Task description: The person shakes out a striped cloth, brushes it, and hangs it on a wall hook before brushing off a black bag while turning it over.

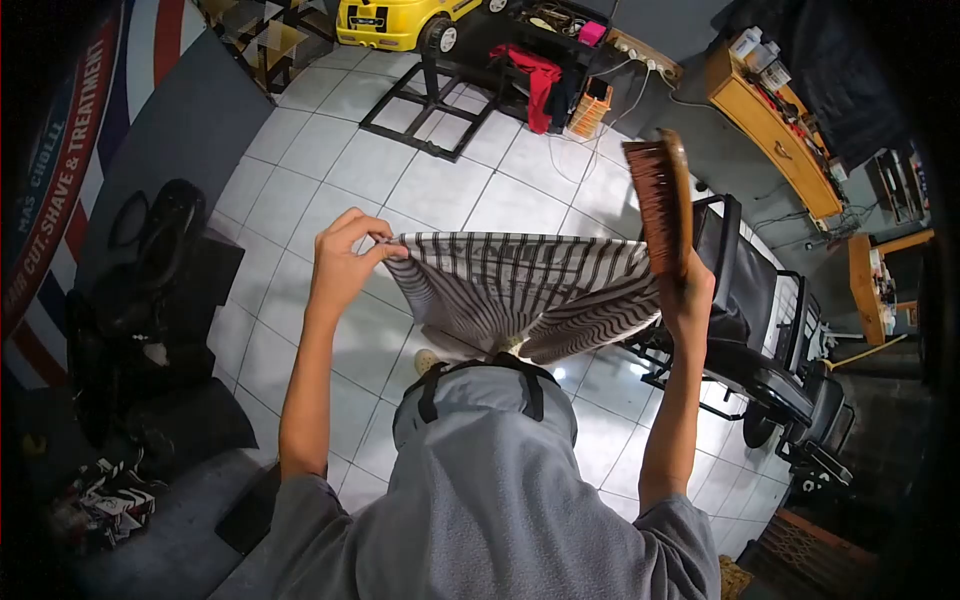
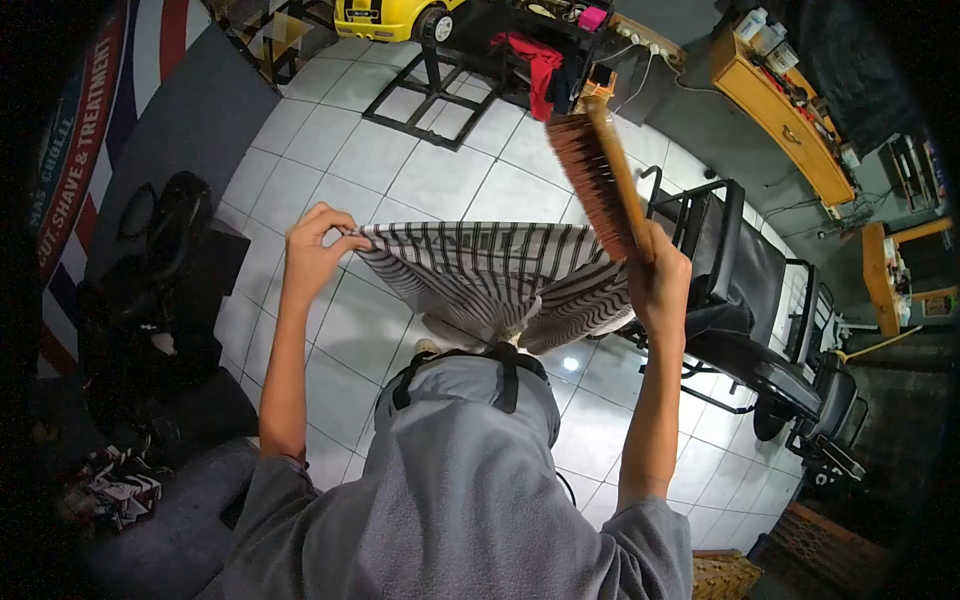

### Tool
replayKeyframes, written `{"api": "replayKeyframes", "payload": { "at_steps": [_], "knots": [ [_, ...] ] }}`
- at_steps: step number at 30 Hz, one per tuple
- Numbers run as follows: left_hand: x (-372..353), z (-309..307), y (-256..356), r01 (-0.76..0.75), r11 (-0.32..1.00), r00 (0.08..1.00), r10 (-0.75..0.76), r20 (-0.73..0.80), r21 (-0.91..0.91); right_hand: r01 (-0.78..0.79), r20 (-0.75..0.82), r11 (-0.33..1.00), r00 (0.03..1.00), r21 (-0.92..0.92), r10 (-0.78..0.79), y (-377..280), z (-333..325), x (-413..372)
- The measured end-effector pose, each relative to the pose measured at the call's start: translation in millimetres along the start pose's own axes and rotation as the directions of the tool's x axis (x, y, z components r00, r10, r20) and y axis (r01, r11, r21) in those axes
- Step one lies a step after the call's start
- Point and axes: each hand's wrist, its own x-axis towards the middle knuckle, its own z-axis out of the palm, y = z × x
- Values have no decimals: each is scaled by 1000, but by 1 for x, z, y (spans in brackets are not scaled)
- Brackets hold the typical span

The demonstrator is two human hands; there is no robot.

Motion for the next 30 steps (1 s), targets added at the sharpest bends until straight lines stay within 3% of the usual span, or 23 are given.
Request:
{"api": "replayKeyframes", "payload": {
  "at_steps": [2,5,7,11,14,17,20,23,26,29,30],
  "knots": [
    [2,-3,-10,151,961,987,-133,88,-233,-9,21,1000,1000,-26,10,0,-1,1],
    [1,-8,-4,257,911,963,-215,161,-321,-3,66,999,998,35,1,4,-1,1],
    [-2,-13,-6,229,956,964,-197,179,-182,4,81,993,997,119,-14,5,-2,0],
    [-6,-13,-1,39,999,987,-40,157,8,-27,98,999,995,42,23,16,9,-2],
    [-12,-2,4,-83,994,991,90,-96,77,-88,157,995,983,-40,93,20,16,-6],
    [-18,9,14,-60,974,948,125,-292,220,-73,169,994,982,-86,86,16,21,-13],
    [-18,15,16,-114,916,876,275,-397,383,-83,169,995,981,-53,91,8,28,-17],
    [-23,22,25,33,962,875,104,-473,273,-76,157,994,984,-78,87,9,33,-24],
    [-35,27,22,230,964,909,-164,-382,134,-65,114,996,991,-54,71,15,31,-30],
    [-47,23,1,219,967,976,-217,-28,128,-115,47,993,992,-19,116,25,26,-28],
    [-55,23,-8,84,991,992,-93,87,102,-104,49,994,993,17,103,33,25,-30]
  ]
}}
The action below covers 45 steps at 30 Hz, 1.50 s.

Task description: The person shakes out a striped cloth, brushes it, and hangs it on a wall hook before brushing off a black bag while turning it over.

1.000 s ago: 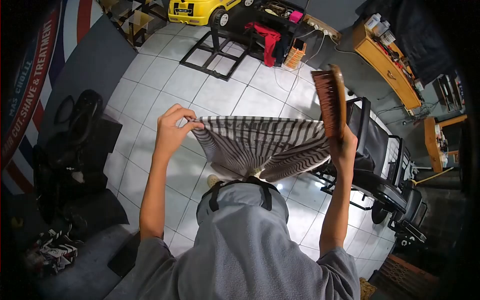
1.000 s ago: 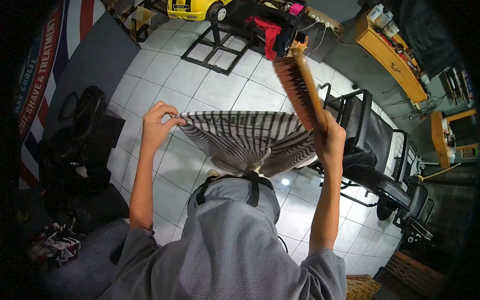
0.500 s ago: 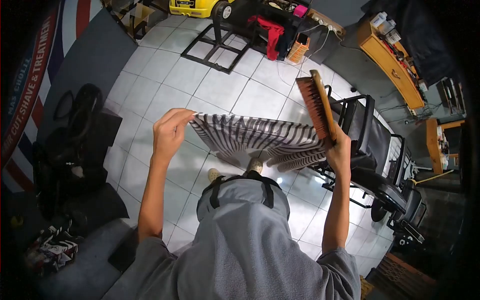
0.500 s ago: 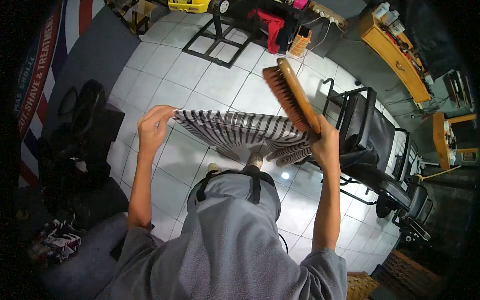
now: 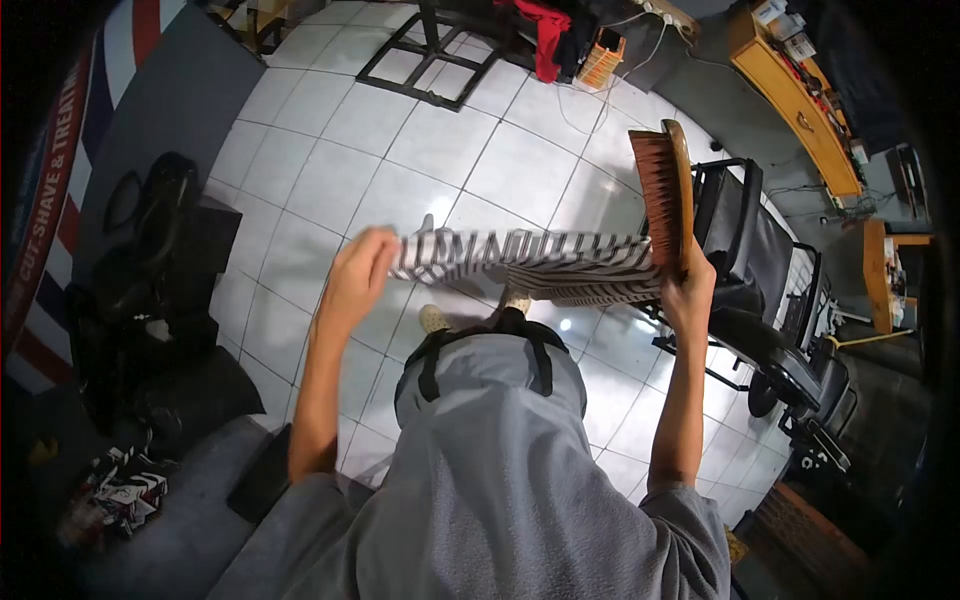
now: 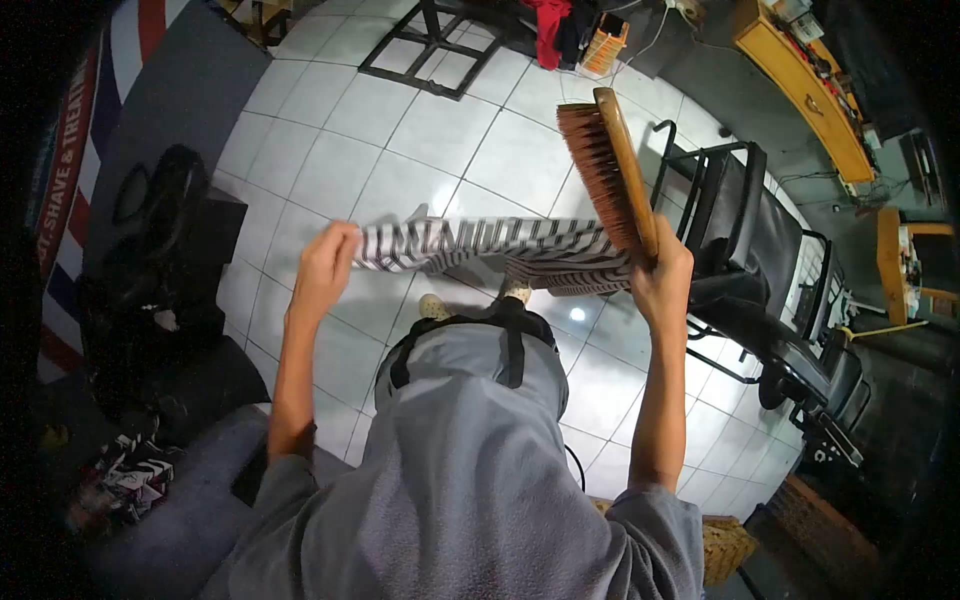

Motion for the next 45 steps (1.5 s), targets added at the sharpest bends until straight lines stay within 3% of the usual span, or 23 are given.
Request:
{"api": "replayKeyframes", "payload": {
  "at_steps": [3,5,6,7,9,10,11,13,16,20,23,24,25,27,28,29,31,33,35,37,38,42,45],
  "knots": [
    [-42,-1,-21,-43,998,952,27,306,46,-143,189,989,971,-32,146,12,-8,-19],
    [-72,-2,-24,28,1000,900,-29,434,10,-244,329,967,921,65,210,20,2,-45],
    [-86,-2,-25,65,998,868,-55,494,-3,-368,441,930,837,17,323,14,5,-52],
    [-100,0,-24,122,992,870,-106,482,-3,-478,540,877,726,-49,426,10,5,-57],
    [-129,5,-21,243,970,861,-212,462,-6,-282,586,959,784,42,205,44,15,-91],
    [-146,15,-26,267,964,861,-241,447,4,-303,601,947,778,108,181,57,21,-108],
    [-151,18,-12,412,909,788,-392,476,67,-323,734,946,635,-32,241,50,17,-109],
    [-170,23,-15,382,924,835,-351,425,13,-349,805,922,490,-169,334,28,13,-107],
    [-171,14,-19,187,982,928,-187,324,33,-343,739,932,598,-116,312,49,15,-124],
    [-137,0,0,111,971,921,-180,347,210,-334,287,936,912,108,293,47,26,-118],
    [-132,-2,-11,183,929,977,-208,44,322,-369,85,922,929,113,361,38,18,-117],
    [-131,2,-12,207,915,975,-220,-1,346,-207,47,971,978,119,203,39,17,-119],
    [-128,8,-12,206,912,978,-197,-62,354,-123,-124,971,981,206,151,39,29,-120],
    [-119,21,-13,204,908,973,-146,-181,366,-117,-5,988,993,96,118,40,22,-117],
    [-122,25,-17,226,927,967,-177,-183,298,-188,105,978,975,-91,197,43,19,-115],
    [-129,28,-26,250,941,960,-211,-182,229,-88,64,989,993,-115,96,40,22,-112],
    [-151,41,-40,327,941,929,-302,-216,90,-66,184,982,978,-179,100,48,25,-118],
    [-188,54,-47,416,908,868,-413,-275,-48,-220,446,953,846,-209,293,65,25,-134],
    [-215,52,-44,270,955,963,-270,-20,126,-178,586,955,758,-238,287,79,27,-149],
    [-227,48,-25,403,912,895,-409,180,71,-303,732,936,594,-179,333,90,24,-158],
    [-227,47,-20,359,933,921,-359,154,28,-372,776,907,506,-199,378,94,23,-160],
    [-237,42,-8,529,848,831,-505,232,-48,-490,809,871,523,27,269,121,24,-182],
    [-226,28,19,706,705,679,-649,343,-65,-610,841,787,470,88,270,116,27,-167]
  ]
}}
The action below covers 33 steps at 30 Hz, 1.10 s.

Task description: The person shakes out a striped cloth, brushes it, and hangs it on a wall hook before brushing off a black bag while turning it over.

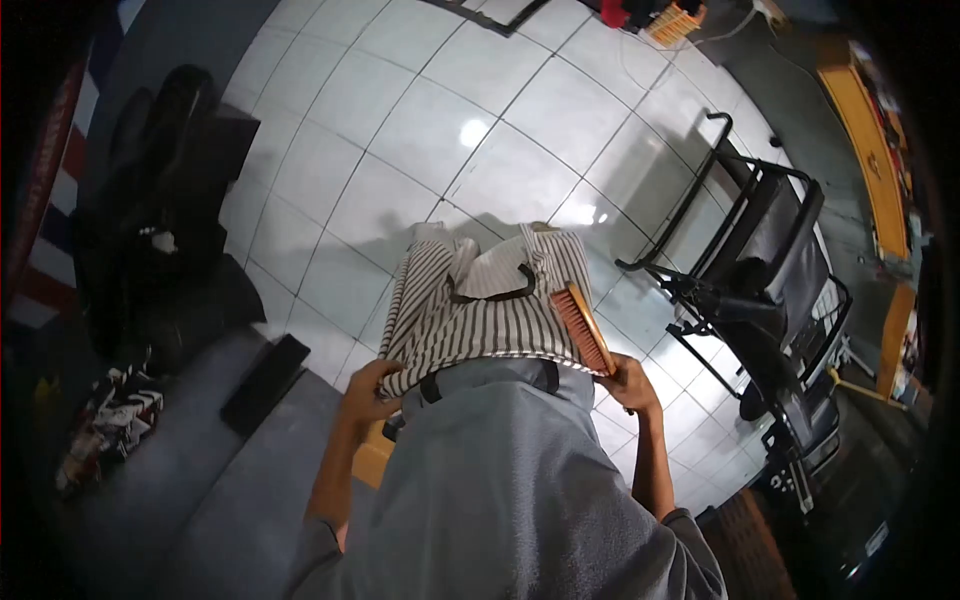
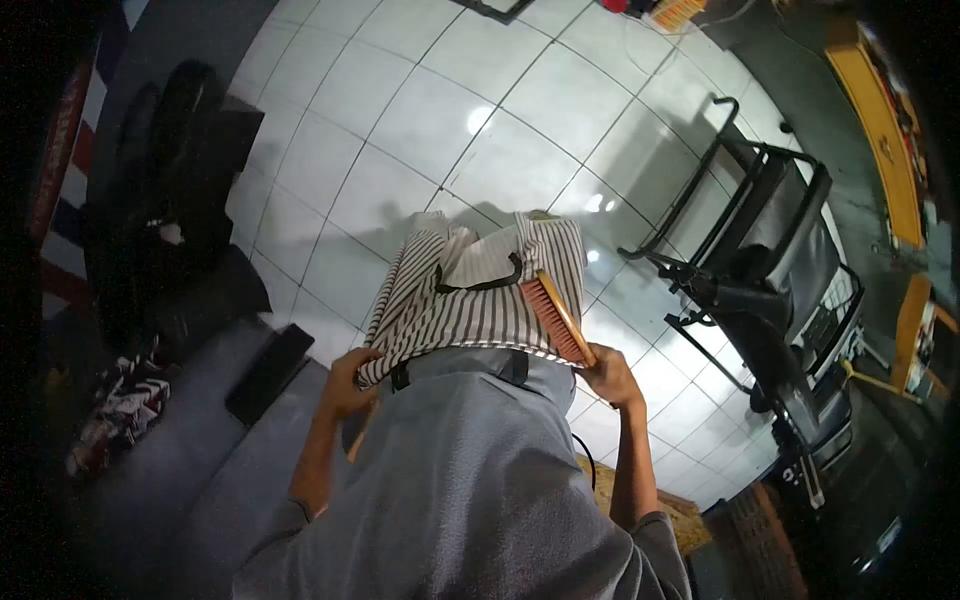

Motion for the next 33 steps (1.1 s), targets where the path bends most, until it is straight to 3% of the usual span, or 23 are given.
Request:
{"api": "replayKeyframes", "payload": {
  "at_steps": [1,2,4,6,7,10,12,14,16,17,18,21,24,25,30,33],
  "knots": [
    [-3,-5,-17,37,999,999,-37,12,34,-1,23,1000,1000,-23,1,-5,-10,7],
    [-1,-14,-13,39,998,999,-39,-2,54,-62,32,982,997,-176,68,-29,-21,15],
    [4,-31,-33,109,983,989,-93,-113,147,4,67,970,998,-244,13,-71,-39,38],
    [13,-57,-41,-24,991,971,55,-234,135,77,105,952,993,-298,-48,-117,-47,65],
    [15,-75,-34,-50,978,948,111,-298,204,201,104,941,978,-273,-178,-141,-43,81],
    [8,-138,-14,-26,911,877,218,-428,411,358,37,794,919,-491,-392,-230,-22,107],
    [1,-189,3,-216,830,754,476,-453,514,478,83,714,854,-511,-513,-286,-11,122],
    [-19,-241,21,-255,797,716,536,-446,548,694,-14,600,650,-398,-760,-329,20,130],
    [-40,-285,21,-280,780,664,578,-475,560,651,13,669,720,-359,-694,-380,43,128],
    [-51,-301,17,-291,771,638,598,-485,567,701,39,652,689,-289,-724,-394,53,135],
    [-62,-309,10,-265,809,637,555,-534,525,707,126,606,682,-365,-720,-406,53,146],
    [-93,-315,1,-195,896,655,422,-626,399,701,52,607,669,-375,-741,-434,92,146],
    [-111,-327,-35,-356,852,616,523,-589,384,758,70,582,625,-293,-778,-447,131,157],
    [-123,-333,-36,-319,867,639,495,-588,383,773,97,569,613,-281,-784,-451,141,162],
    [-151,-353,-71,-297,926,536,365,-761,234,826,230,548,563,-131,-794,-473,200,178],
    [-158,-362,-85,-299,933,485,329,-810,200,840,437,537,511,-75,-740,-494,226,190]
  ]
}}
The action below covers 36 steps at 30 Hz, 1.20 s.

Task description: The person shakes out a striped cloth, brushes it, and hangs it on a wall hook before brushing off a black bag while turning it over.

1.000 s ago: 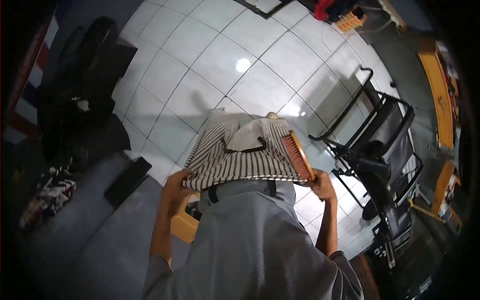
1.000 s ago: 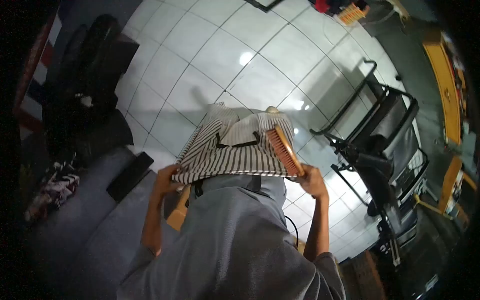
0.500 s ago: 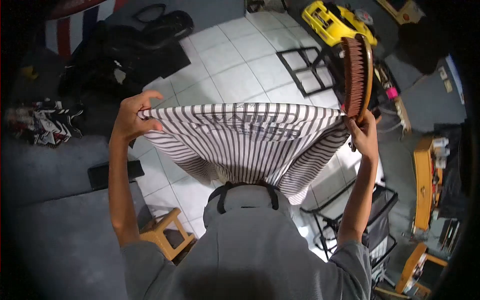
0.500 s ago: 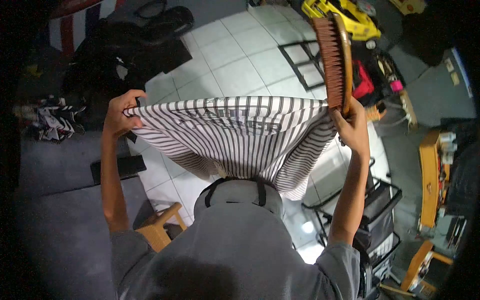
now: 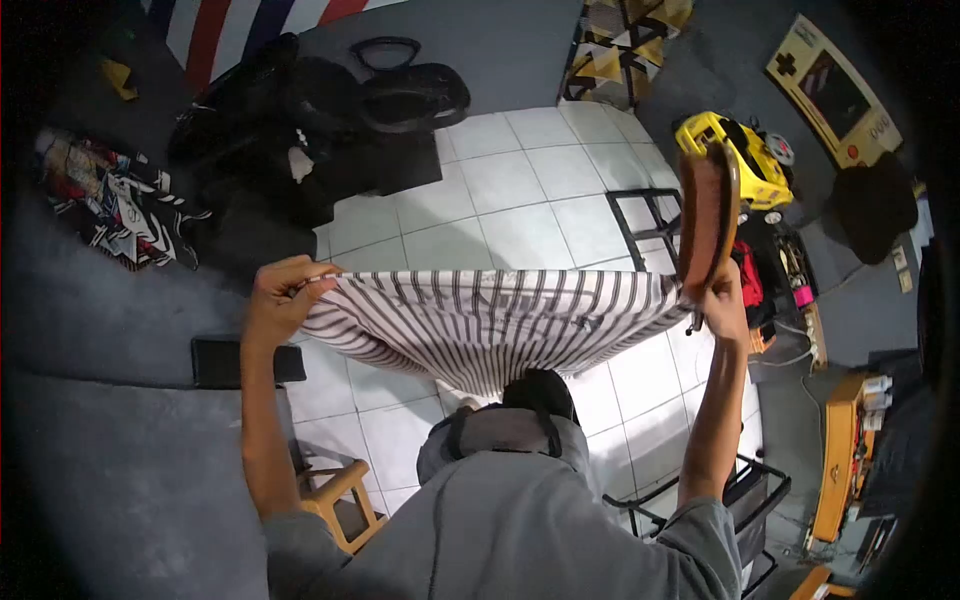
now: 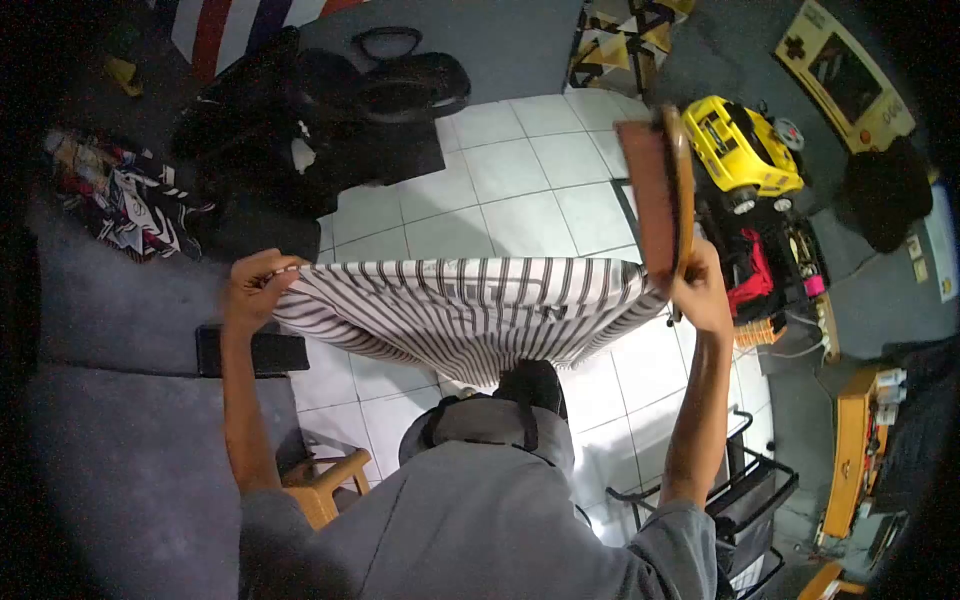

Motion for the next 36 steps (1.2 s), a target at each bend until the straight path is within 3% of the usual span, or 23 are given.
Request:
{"api": "replayKeyframes", "payload": {
  "at_steps": [1,4,6,8,10,12,15,16,17,19,21,23,24,25,26,27,28,29,31,33,35,36],
  "knots": [
    [2,-2,-6,-3,1000,1000,3,-21,-5,25,59,1000,998,10,-25,-11,11,11],
    [7,-3,-38,-19,1000,993,16,-121,-20,103,103,970,991,-221,-81,-23,49,54],
    [11,-9,-52,25,1000,993,-23,-115,16,65,220,965,975,-255,-8,13,43,82],
    [19,-9,-65,75,997,988,-71,-136,19,35,236,988,972,-151,1,53,56,112],
    [34,-9,-84,70,997,971,-62,-232,27,105,314,986,948,-131,-59,76,65,150],
    [53,-13,-113,59,997,948,-42,-314,43,-74,263,993,960,-87,95,100,83,188],
    [91,-18,-136,265,958,865,-287,-411,-111,54,337,994,941,-99,-18,123,112,274],
    [94,-28,-144,524,840,775,-540,-329,-145,-64,360,995,929,-80,89,102,129,307],
    [108,-29,-147,522,828,749,-559,-354,-204,8,386,997,922,73,-35,96,150,343],
    [144,-36,-155,488,818,701,-576,-421,-306,-111,503,990,853,-83,137,133,140,387],
    [173,-47,-159,453,891,780,-396,-485,2,-115,586,988,809,101,34,125,174,446],
    [183,-56,-160,560,808,765,-589,-260,-184,-194,650,970,758,147,54,144,205,488],
    [190,-66,-161,539,830,818,-556,-147,-142,-285,727,942,683,179,68,149,218,511],
    [199,-76,-163,508,855,858,-513,-29,-105,-263,805,961,550,-84,221,127,233,536],
    [204,-81,-169,540,839,842,-537,57,-64,-278,887,960,451,34,100,131,250,560],
    [211,-89,-169,414,909,910,-415,-16,-47,-311,938,939,347,145,-30,134,267,581],
    [216,-94,-174,415,910,908,-415,-59,3,-350,959,923,276,162,-63,129,286,601],
    [215,-97,-177,417,907,906,-411,-97,55,-353,956,911,268,214,-121,119,303,613],
    [209,-99,-209,316,948,924,-298,-238,39,-187,994,976,40,111,-105,102,340,650],
    [200,-116,-238,484,840,875,-463,-141,247,-365,990,925,-49,106,-133,109,380,676],
    [205,-141,-261,529,804,845,-471,-252,272,-255,979,958,-119,130,-164,119,423,708],
    [212,-158,-267,551,800,824,-476,-308,237,-93,974,994,-214,51,-70,130,444,724]
  ]
}}
